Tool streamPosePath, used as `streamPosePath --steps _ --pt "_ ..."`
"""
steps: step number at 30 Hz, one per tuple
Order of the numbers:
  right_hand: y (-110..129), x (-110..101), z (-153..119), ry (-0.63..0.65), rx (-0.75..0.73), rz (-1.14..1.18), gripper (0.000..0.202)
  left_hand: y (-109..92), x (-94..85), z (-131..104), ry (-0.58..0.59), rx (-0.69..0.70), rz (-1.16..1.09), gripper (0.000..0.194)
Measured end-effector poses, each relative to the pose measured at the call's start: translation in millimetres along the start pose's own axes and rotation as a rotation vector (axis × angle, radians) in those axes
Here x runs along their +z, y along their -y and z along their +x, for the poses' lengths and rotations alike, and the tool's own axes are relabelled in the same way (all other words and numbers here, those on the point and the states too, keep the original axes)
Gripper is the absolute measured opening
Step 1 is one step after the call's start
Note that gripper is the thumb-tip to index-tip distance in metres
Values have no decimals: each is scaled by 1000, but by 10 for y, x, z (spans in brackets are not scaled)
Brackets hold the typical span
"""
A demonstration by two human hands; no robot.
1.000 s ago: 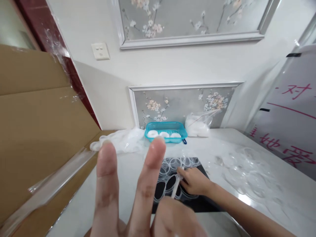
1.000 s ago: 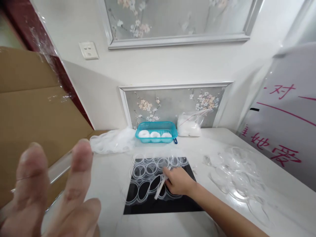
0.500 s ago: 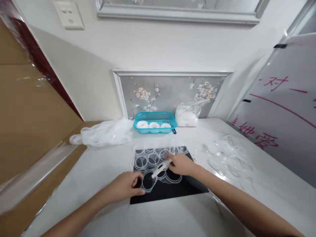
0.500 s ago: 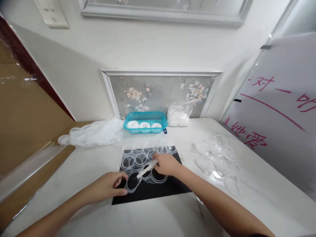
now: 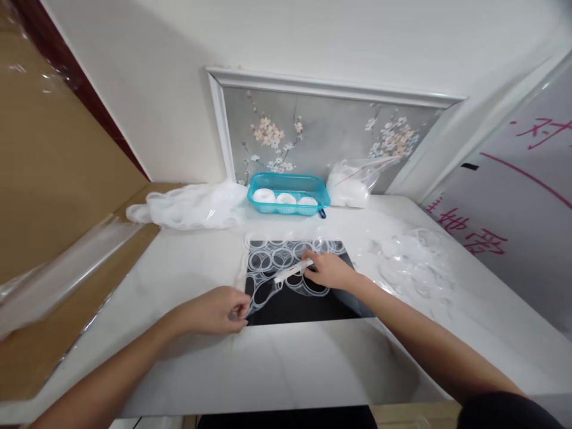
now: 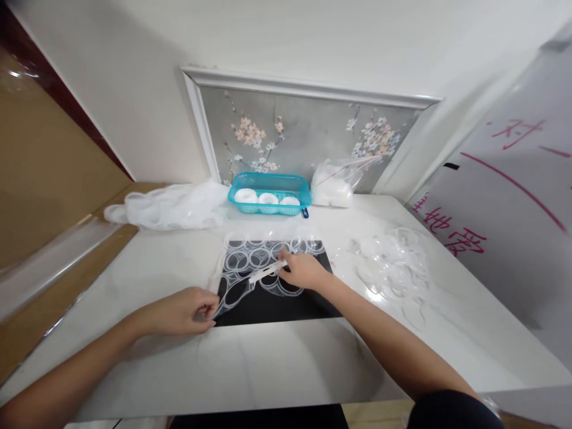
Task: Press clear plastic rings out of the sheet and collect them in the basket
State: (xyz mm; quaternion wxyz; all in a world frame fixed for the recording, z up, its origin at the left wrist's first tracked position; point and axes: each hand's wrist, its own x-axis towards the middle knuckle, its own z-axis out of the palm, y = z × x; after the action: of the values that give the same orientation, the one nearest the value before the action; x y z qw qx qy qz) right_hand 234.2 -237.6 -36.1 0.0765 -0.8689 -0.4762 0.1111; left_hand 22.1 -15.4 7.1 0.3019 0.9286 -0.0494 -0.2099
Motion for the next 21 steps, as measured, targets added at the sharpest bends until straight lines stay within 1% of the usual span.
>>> streamPosePath --steps 3,5,7,9,11,13,14,15,17,19,21 --pt "18 -32 8 16 18 -46 35 52 -68 -11 1 -3 -104 22" --pt "43 -38 -5 5 22 -87 36 109 -114 -24 20 -4 -177 24" --pt "71 -30 -34 4 53 -111 39 160 -148 -45 54 27 -246 24" --pt "93 -15 -75 16 113 -103 40 178 -157 -69 119 79 -300 26" --pt "102 -3 -124 37 162 -66 37 150 -135 -91 234 115 -333 28" --pt "103 -1 -183 63 157 -41 32 86 -88 -102 327 106 -316 28" --pt "103 -5 -216 74 142 -50 31 50 -61 -99 348 92 -288 29" --pt "104 -12 -251 77 128 -76 30 15 -34 -91 344 73 -257 31" --pt "108 -30 -321 49 123 -158 30 -38 14 -50 271 36 -223 37" --pt "106 -45 -382 15 148 -234 27 -62 56 22 117 -3 -192 39" --pt "89 -50 -418 9 154 -247 25 -61 108 111 -54 -11 -74 42"
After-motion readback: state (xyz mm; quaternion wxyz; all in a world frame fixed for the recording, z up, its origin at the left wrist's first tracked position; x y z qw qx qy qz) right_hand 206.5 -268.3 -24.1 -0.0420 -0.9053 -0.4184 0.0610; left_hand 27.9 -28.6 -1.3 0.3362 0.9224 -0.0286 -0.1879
